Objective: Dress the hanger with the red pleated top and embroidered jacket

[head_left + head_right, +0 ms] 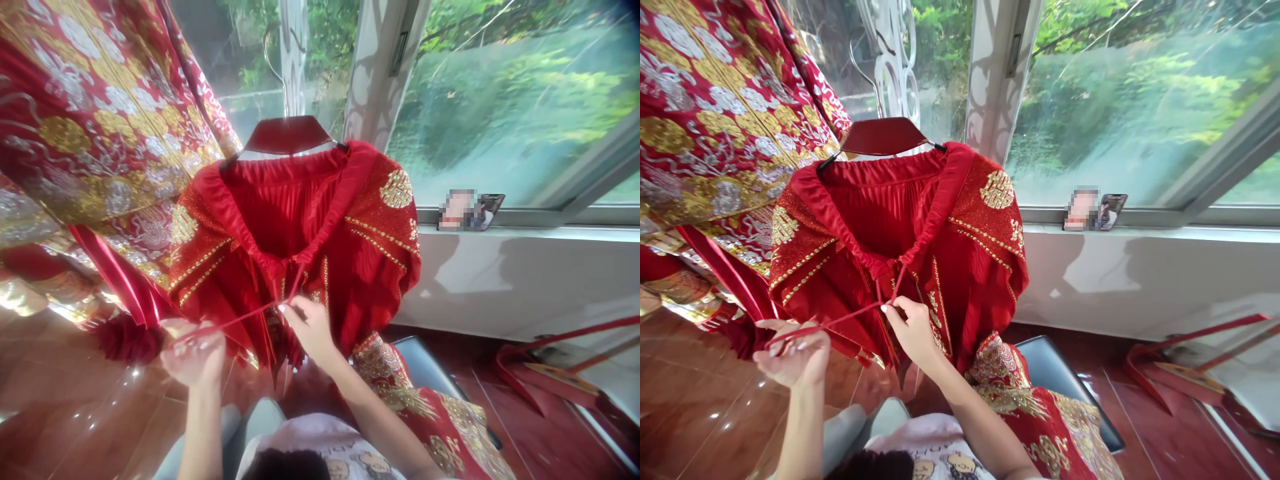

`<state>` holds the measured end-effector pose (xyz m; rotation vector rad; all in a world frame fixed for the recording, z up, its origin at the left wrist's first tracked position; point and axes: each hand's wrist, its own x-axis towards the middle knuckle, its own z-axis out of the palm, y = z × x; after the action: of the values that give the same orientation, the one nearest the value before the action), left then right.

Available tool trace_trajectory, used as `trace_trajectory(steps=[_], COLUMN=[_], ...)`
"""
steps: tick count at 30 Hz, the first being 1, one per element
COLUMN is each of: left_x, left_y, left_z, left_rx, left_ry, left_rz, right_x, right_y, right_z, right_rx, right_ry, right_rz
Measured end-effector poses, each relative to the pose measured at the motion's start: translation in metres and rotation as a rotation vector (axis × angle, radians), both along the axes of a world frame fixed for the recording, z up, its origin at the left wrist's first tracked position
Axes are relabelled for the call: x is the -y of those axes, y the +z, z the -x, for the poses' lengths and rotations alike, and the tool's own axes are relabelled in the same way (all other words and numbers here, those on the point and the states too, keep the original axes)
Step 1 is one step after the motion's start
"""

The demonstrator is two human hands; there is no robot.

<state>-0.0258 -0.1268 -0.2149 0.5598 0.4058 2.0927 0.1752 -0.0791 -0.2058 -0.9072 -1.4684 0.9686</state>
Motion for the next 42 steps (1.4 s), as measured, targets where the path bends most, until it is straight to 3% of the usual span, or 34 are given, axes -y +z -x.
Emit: trace_trajectory(steps=[2, 5, 7, 9, 11, 12, 13, 15, 17, 20, 23, 27, 30, 33, 36, 39, 42], left_x=[-0.001, -0.004, -0.006, -0.011, -0.017, -0.021, -0.025, -0.031, -0.034, -0.034, -0.031, -0.03, -0.037, -0.051, -0.062, -0.07, -0.081], left_y=[-0.005, -0.011, -0.006, 0.007, 0.022, 0.028, 0.033, 0.037, 0.038, 0.048, 0.082, 0.143, 0.168, 0.169, 0.158, 0.147, 0.131], left_z=[0.026, 0.037, 0.02, -0.011, -0.044, -0.058, -0.069, -0.082, -0.085, -0.077, -0.057, -0.014, 0.028, 0.061, 0.063, 0.024, -0.032], left_rx=[-0.233, -0.932, -1.373, -1.587, -1.629, -1.633, -1.623, -1.575, -1.51, -1.502, -1.554, -1.739, -1.805, -1.74, -1.659, -1.581, -1.722], left_ry=[0.081, 0.091, 0.17, 0.384, 0.57, 0.567, 0.511, 0.265, 0.062, 0.037, 0.253, 0.847, 1.151, 1.328, 1.404, 1.494, 1.441], left_rz=[0.171, 0.675, 0.885, 0.835, 0.62, 0.496, 0.392, 0.273, 0.281, 0.242, 0.065, -0.124, -0.122, 0.009, 0.173, 0.294, 0.193], right_x=[-0.002, -0.004, -0.004, -0.002, -0.001, -0.001, -0.001, -0.002, -0.004, -0.01, -0.019, -0.038, -0.059, -0.081, -0.092, -0.092, -0.091], right_y=[-0.001, -0.001, 0.0, 0.002, 0.005, 0.007, 0.009, 0.014, 0.021, 0.036, 0.06, 0.1, 0.12, 0.126, 0.124, 0.121, 0.12], right_z=[-0.005, -0.007, -0.006, -0.004, -0.004, -0.005, -0.007, -0.013, -0.024, -0.044, -0.069, -0.106, -0.133, -0.148, -0.144, -0.124, -0.099], right_rx=[0.027, 0.087, 0.121, 0.133, 0.142, 0.155, 0.174, 0.227, 0.285, 0.346, 0.399, 0.441, 0.437, 0.436, 0.58, 0.808, 0.935], right_ry=[-0.023, -0.004, -0.001, -0.004, -0.009, -0.011, -0.015, -0.024, -0.023, -0.036, -0.108, -0.105, -0.163, -0.316, -0.355, -0.364, -0.442], right_rz=[0.007, -0.015, -0.035, -0.045, -0.069, -0.095, -0.131, -0.217, -0.28, -0.315, -0.397, -0.532, -0.552, -0.508, -0.466, -0.444, -0.526])
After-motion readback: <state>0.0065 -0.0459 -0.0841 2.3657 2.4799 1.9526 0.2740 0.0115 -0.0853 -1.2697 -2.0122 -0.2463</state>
